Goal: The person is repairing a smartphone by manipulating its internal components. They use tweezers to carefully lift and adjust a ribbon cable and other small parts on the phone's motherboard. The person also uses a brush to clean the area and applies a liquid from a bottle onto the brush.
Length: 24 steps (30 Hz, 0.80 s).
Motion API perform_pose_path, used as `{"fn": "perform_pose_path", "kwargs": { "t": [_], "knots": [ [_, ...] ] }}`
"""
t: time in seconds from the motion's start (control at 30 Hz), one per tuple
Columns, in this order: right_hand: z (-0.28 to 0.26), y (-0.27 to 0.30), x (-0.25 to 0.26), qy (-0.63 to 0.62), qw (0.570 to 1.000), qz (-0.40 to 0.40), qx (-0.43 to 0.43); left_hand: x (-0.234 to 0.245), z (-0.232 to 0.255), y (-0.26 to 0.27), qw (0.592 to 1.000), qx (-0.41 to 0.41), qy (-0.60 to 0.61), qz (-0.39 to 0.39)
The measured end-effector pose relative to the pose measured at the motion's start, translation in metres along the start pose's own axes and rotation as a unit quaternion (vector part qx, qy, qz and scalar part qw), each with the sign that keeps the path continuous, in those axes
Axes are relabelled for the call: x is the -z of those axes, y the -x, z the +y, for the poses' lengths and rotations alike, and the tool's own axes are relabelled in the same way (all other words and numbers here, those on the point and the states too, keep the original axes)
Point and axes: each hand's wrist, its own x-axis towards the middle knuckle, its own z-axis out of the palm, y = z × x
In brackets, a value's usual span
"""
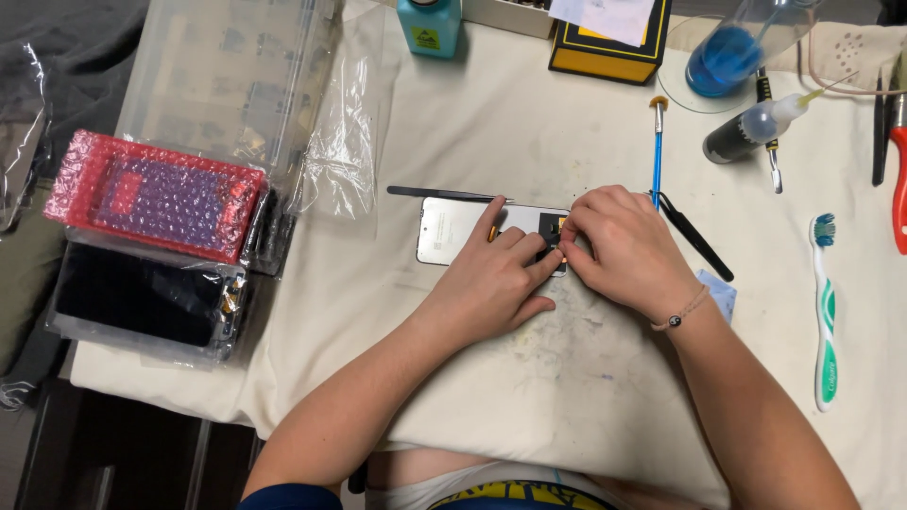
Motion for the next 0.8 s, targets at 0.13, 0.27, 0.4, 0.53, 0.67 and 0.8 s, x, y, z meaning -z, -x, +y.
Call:
{"fn": "perform_pose_path", "kwargs": {
  "t": [0.13,0.27,0.4,0.53,0.67,0.8],
  "knots": [
    [-0.001,0.001,-0.004,-0.002,1.000,0.004,-0.020,0.000,0.001,0.000,1.000,0.001,0.000,0.000],
    [0.003,0.001,-0.011,-0.055,0.997,0.042,-0.025,-0.006,-0.001,0.001,1.000,0.004,0.009,0.011],
    [0.017,-0.001,-0.021,-0.169,0.976,0.137,-0.010,-0.009,-0.003,0.003,0.999,0.000,0.013,0.037],
    [0.026,-0.001,-0.033,-0.241,0.953,0.184,-0.024,-0.014,0.000,0.002,0.998,-0.005,-0.010,0.058],
    [0.022,-0.001,-0.036,-0.225,0.949,0.219,-0.007,-0.012,0.006,-0.001,0.998,0.020,-0.021,0.052],
    [0.023,0.000,-0.038,-0.227,0.947,0.227,-0.006,-0.010,0.014,-0.003,0.996,0.030,-0.037,0.071]
  ]
}}
